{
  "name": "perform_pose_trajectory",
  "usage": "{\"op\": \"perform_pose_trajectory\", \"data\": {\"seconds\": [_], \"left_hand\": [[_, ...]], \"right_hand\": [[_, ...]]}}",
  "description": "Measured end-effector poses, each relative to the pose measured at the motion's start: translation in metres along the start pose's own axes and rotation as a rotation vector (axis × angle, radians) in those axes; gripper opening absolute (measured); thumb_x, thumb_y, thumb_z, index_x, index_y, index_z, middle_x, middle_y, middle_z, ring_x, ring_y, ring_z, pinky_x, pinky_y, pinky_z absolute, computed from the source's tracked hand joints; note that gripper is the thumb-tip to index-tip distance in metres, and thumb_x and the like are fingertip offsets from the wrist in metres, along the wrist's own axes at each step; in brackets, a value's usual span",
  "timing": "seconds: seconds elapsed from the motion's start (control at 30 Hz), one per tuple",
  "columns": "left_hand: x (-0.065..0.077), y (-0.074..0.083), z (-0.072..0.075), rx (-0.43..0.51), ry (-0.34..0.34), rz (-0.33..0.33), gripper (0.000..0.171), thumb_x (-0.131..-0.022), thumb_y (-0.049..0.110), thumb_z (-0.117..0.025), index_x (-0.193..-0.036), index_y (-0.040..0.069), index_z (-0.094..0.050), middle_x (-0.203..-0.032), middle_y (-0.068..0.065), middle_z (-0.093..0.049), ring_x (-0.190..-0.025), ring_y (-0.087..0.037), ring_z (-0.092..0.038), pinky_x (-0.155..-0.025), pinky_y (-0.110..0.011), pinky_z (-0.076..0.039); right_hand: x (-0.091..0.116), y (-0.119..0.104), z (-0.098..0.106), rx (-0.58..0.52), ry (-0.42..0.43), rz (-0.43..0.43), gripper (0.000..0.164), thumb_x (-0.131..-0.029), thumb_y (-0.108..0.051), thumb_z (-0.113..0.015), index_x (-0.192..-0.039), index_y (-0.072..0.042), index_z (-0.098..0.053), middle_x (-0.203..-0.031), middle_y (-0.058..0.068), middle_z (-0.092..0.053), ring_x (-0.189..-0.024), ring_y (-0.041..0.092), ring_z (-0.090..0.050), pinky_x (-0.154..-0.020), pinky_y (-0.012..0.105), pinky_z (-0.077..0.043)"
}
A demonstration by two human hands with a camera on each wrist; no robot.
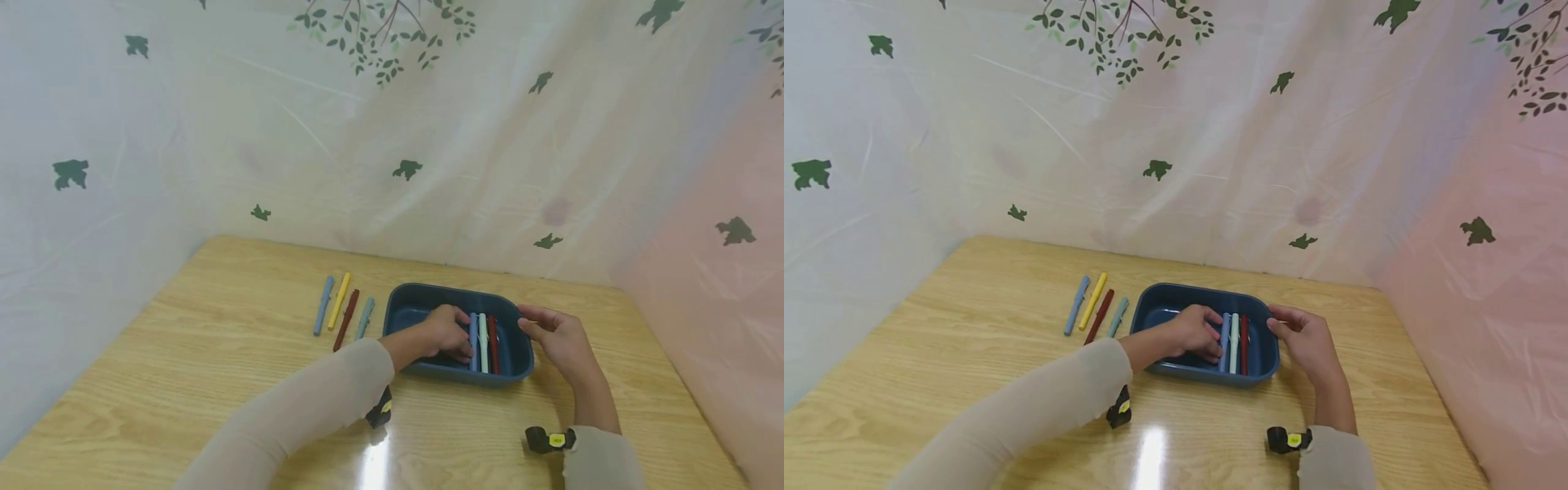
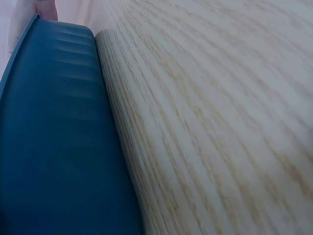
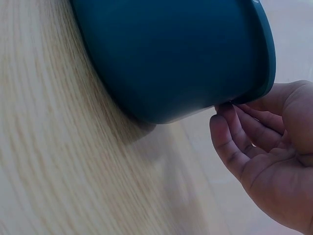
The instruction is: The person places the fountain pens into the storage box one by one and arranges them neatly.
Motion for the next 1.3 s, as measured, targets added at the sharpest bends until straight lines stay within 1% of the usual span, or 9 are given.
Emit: {"op": "perform_pose_trajectory", "data": {"seconds": [0.2,0.57,0.73,0.83,0.97,1.1,1.3], "left_hand": [[0.002,0.001,0.000,0.011,-0.007,0.001,0.059,-0.078,-0.023,-0.073,-0.131,0.000,-0.057,-0.098,-0.013,-0.069,-0.069,-0.028,-0.075,-0.062,-0.033,-0.064],[0.004,0.002,0.001,-0.010,0.001,-0.002,0.060,-0.078,-0.023,-0.074,-0.131,0.001,-0.058,-0.098,-0.012,-0.069,-0.067,-0.027,-0.074,-0.061,-0.032,-0.064],[0.005,0.004,0.003,-0.008,0.002,0.000,0.060,-0.078,-0.023,-0.074,-0.131,0.000,-0.057,-0.099,-0.014,-0.068,-0.068,-0.028,-0.074,-0.061,-0.033,-0.064],[0.006,0.006,0.006,0.011,-0.011,-0.007,0.060,-0.079,-0.023,-0.072,-0.132,-0.001,-0.056,-0.103,-0.017,-0.068,-0.072,-0.030,-0.075,-0.063,-0.034,-0.065],[0.010,0.011,0.010,0.041,-0.030,-0.026,0.063,-0.079,-0.025,-0.070,-0.136,-0.004,-0.053,-0.109,-0.022,-0.066,-0.079,-0.035,-0.075,-0.066,-0.037,-0.065],[0.014,0.018,0.015,0.045,-0.032,-0.052,0.064,-0.080,-0.027,-0.067,-0.137,-0.004,-0.052,-0.111,-0.025,-0.066,-0.086,-0.037,-0.075,-0.067,-0.039,-0.065],[0.022,0.029,0.028,0.060,-0.044,-0.101,0.067,-0.080,-0.028,-0.066,-0.141,-0.006,-0.049,-0.120,-0.031,-0.062,-0.090,-0.039,-0.073,-0.069,-0.041,-0.065]], "right_hand": [[0.002,-0.002,-0.001,-0.001,0.002,0.006,0.054,-0.102,-0.041,-0.064,-0.146,-0.010,-0.057,-0.152,0.016,-0.052,-0.135,0.037,-0.052,-0.112,0.057,-0.043],[0.006,-0.004,-0.001,0.004,0.005,0.014,0.053,-0.103,-0.039,-0.063,-0.146,-0.010,-0.057,-0.152,0.016,-0.051,-0.135,0.037,-0.052,-0.113,0.058,-0.043],[0.007,-0.004,-0.001,0.010,0.009,0.015,0.053,-0.103,-0.040,-0.063,-0.146,-0.010,-0.057,-0.151,0.016,-0.052,-0.135,0.037,-0.052,-0.112,0.058,-0.043],[0.008,-0.004,-0.002,0.011,0.011,0.016,0.053,-0.103,-0.040,-0.063,-0.146,-0.009,-0.057,-0.151,0.016,-0.052,-0.134,0.037,-0.052,-0.112,0.058,-0.043],[0.009,-0.003,-0.003,0.010,0.009,0.008,0.054,-0.103,-0.041,-0.063,-0.146,-0.010,-0.057,-0.151,0.016,-0.052,-0.134,0.037,-0.052,-0.112,0.059,-0.042],[0.011,-0.003,-0.003,0.013,0.009,0.006,0.054,-0.103,-0.041,-0.062,-0.147,-0.010,-0.056,-0.152,0.016,-0.052,-0.135,0.037,-0.052,-0.112,0.058,-0.043],[0.014,-0.002,-0.003,0.014,0.011,0.017,0.054,-0.103,-0.042,-0.061,-0.146,-0.009,-0.056,-0.151,0.016,-0.052,-0.136,0.037,-0.051,-0.112,0.057,-0.044]]}}
Point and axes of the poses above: each hand's wrist, its own x-axis away from the middle knuckle, its own z-axis out of the back of the hand, y = z × x, the point moved 3 cm from there along -x, towards the middle knuckle
